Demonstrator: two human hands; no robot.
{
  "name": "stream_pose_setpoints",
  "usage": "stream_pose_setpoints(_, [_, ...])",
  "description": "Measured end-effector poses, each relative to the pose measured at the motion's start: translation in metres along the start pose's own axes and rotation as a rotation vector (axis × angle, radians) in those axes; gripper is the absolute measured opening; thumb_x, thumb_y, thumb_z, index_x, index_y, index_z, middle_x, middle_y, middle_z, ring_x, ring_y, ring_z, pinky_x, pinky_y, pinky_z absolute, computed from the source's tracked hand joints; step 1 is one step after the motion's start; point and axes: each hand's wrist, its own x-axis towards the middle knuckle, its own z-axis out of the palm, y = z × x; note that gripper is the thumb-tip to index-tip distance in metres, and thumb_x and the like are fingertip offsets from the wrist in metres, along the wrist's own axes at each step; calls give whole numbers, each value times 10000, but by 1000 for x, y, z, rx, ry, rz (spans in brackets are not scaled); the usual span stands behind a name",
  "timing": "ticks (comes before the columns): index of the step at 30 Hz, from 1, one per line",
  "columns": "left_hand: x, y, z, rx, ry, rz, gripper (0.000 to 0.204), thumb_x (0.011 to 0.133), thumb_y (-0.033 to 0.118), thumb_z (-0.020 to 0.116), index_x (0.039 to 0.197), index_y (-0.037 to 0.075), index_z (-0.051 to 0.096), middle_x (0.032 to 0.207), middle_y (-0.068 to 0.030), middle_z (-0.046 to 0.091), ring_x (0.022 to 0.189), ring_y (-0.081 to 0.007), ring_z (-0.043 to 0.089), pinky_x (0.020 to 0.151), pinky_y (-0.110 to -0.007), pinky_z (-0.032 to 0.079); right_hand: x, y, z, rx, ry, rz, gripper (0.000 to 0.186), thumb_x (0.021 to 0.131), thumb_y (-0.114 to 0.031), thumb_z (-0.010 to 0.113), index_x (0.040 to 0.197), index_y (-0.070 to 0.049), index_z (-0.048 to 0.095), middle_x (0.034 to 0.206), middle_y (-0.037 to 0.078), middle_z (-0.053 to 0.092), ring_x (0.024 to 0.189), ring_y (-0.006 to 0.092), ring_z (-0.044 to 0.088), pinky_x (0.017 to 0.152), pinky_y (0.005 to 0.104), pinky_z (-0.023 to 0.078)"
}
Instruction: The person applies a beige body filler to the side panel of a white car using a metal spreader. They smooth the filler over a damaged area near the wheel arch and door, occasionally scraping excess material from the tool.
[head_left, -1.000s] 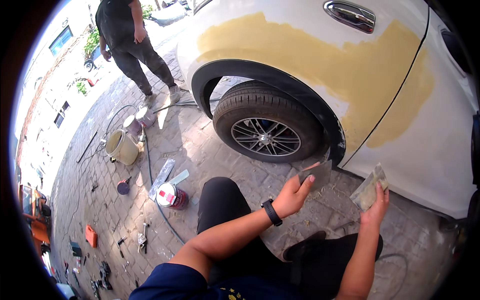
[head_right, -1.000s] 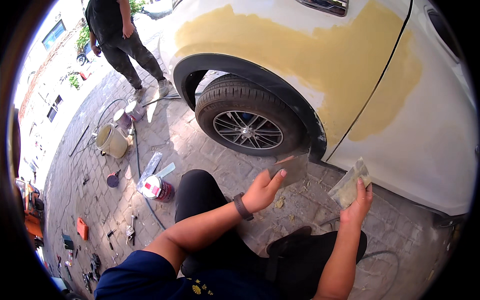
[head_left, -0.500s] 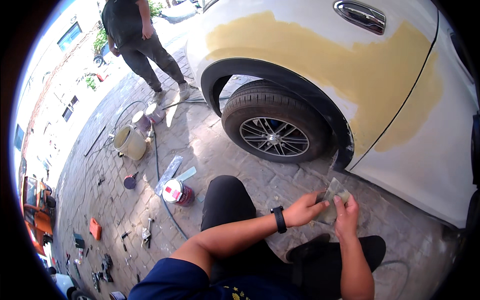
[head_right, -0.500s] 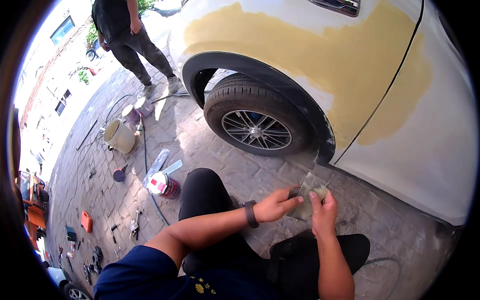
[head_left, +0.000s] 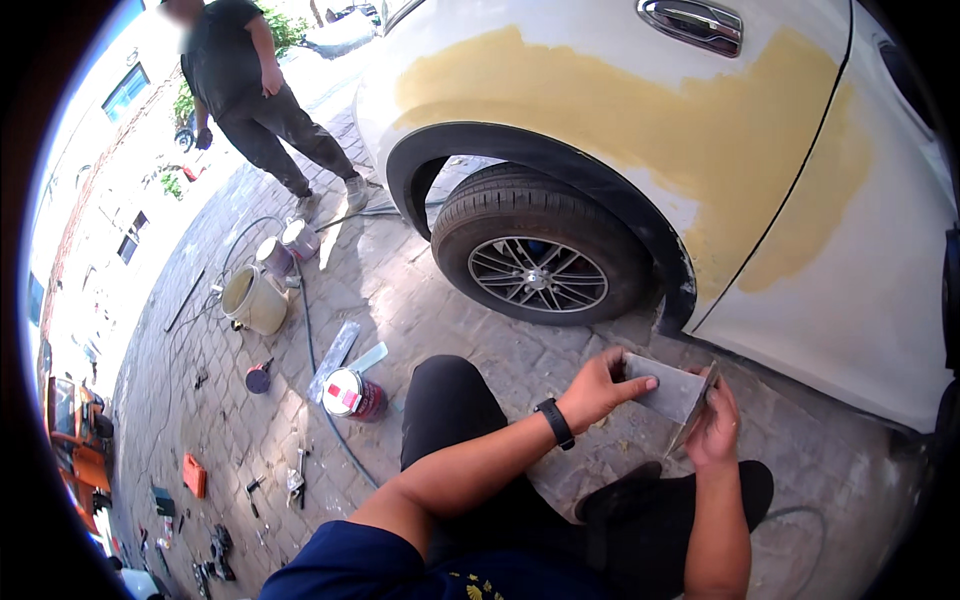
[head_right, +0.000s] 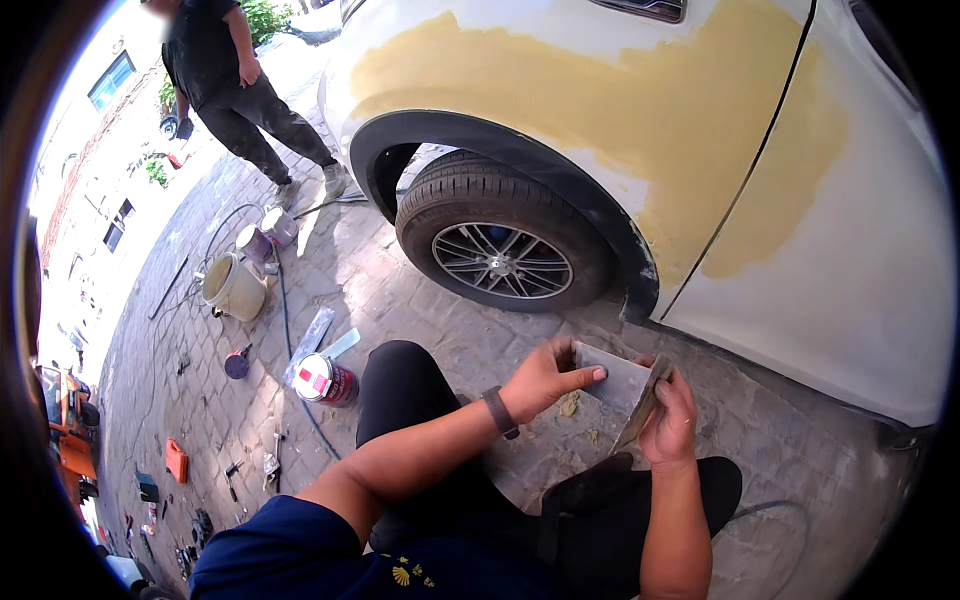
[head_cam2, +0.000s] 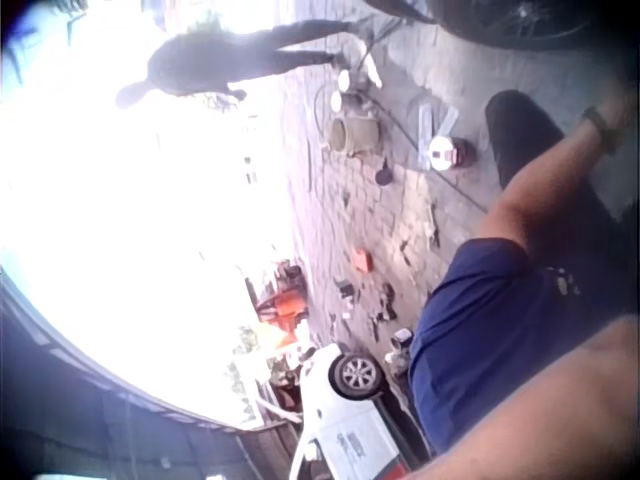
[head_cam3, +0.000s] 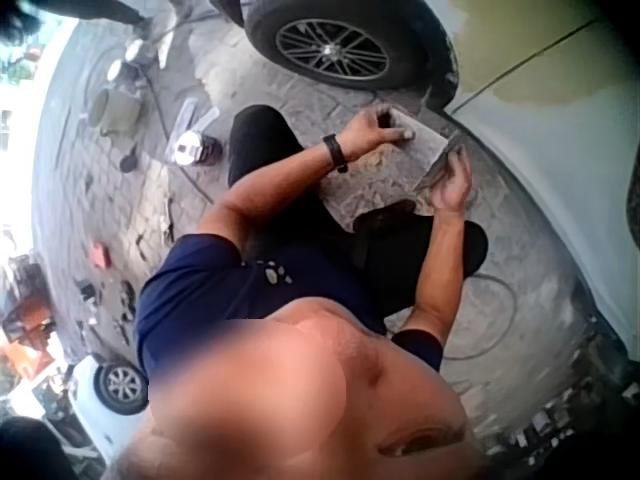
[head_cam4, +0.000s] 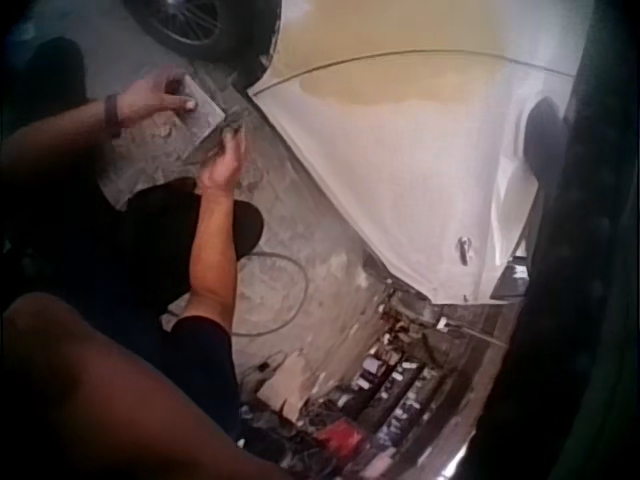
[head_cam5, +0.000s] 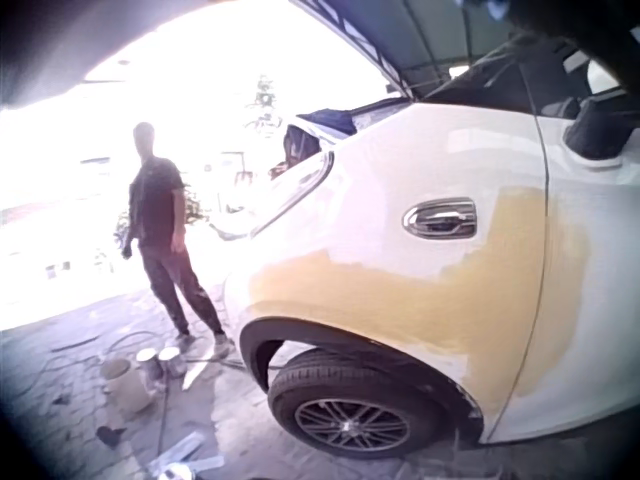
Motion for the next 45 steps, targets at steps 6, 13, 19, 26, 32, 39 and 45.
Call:
stream_pose_setpoints(6, [-17, 11, 13, 148, -62, 134, 160, 1044, 179, 678, 1097, 48, 601, 976, -4, 621, 872, -84, 558, 771, -272, 497, 10, 4, -14, -435, 206, -174, 291, 1077, -157, 612, 1331, -16, 610, 1257, 44, 678, 1161, 130, 612, 1042, 315, 465])
stream_pose_setpoints(13, [-18, 1, 28, 319, -181, 396, 578, 1098, 209, 559, 1606, -6, 386, 1439, -221, 616, 1236, -260, 610, 1089, -399, 458, 17, 8, -36, -283, 462, -129, 253, 1071, -151, 619, 1287, -19, 628, 1212, 44, 690, 1092, 132, 638, 978, 308, 501])
stream_pose_setpoints(19, [-16, -14, 21, 120, -326, -10, 587, 1109, 281, 558, 1607, 13, 404, 1465, -147, 608, 1307, -214, 565, 1116, -355, 434, 0, 42, -17, -461, 114, -3, 223, 1053, -134, 644, 1247, -26, 652, 1149, 29, 707, 1045, 118, 642, 942, 290, 502])
stream_pose_setpoints(26, [-16, -3, 24, -883, -388, -226, 708, 1090, 416, 577, 1629, 12, 359, 1466, -74, 575, 1321, -172, 529, 1173, -343, 359, 0, 14, 8, -71, -33, 93, 205, 1026, -184, 579, 1129, -13, 625, 1032, 54, 655, 967, 161, 620, 906, 318, 491])
stream_pose_setpoints(32, [-3, -13, 35, -461, -416, -46, 944, 1007, 514, 689, 1645, -32, 259, 1320, -62, 570, 1203, -137, 516, 1127, -329, 368, -5, 14, 1, 91, -181, 56, 248, 1016, -298, 594, 1068, -56, 578, 1010, 88, 604, 912, 187, 584, 871, 313, 474])
stream_pose_setpoints(39, [14, -21, 23, 293, 477, 270, 543, 859, 389, 891, 1060, -29, 610, 842, -94, 653, 773, -159, 594, 720, -347, 524, -5, 14, 2, -24, 167, -42, 371, 1078, -163, 546, 1405, 10, 580, 1348, 107, 662, 1225, 197, 629, 1097, 361, 466])
stream_pose_setpoints(45, [1, 1, 27, 35, 32, 93, 192, 1041, 176, 691, 933, 46, 599, 883, 21, 604, 855, -67, 508, 788, -248, 437, 16, 3, -25, -410, 360, -234, 225, 1063, -185, 648, 1204, -12, 632, 1082, 40, 687, 971, 95, 606, 867, 302, 514])
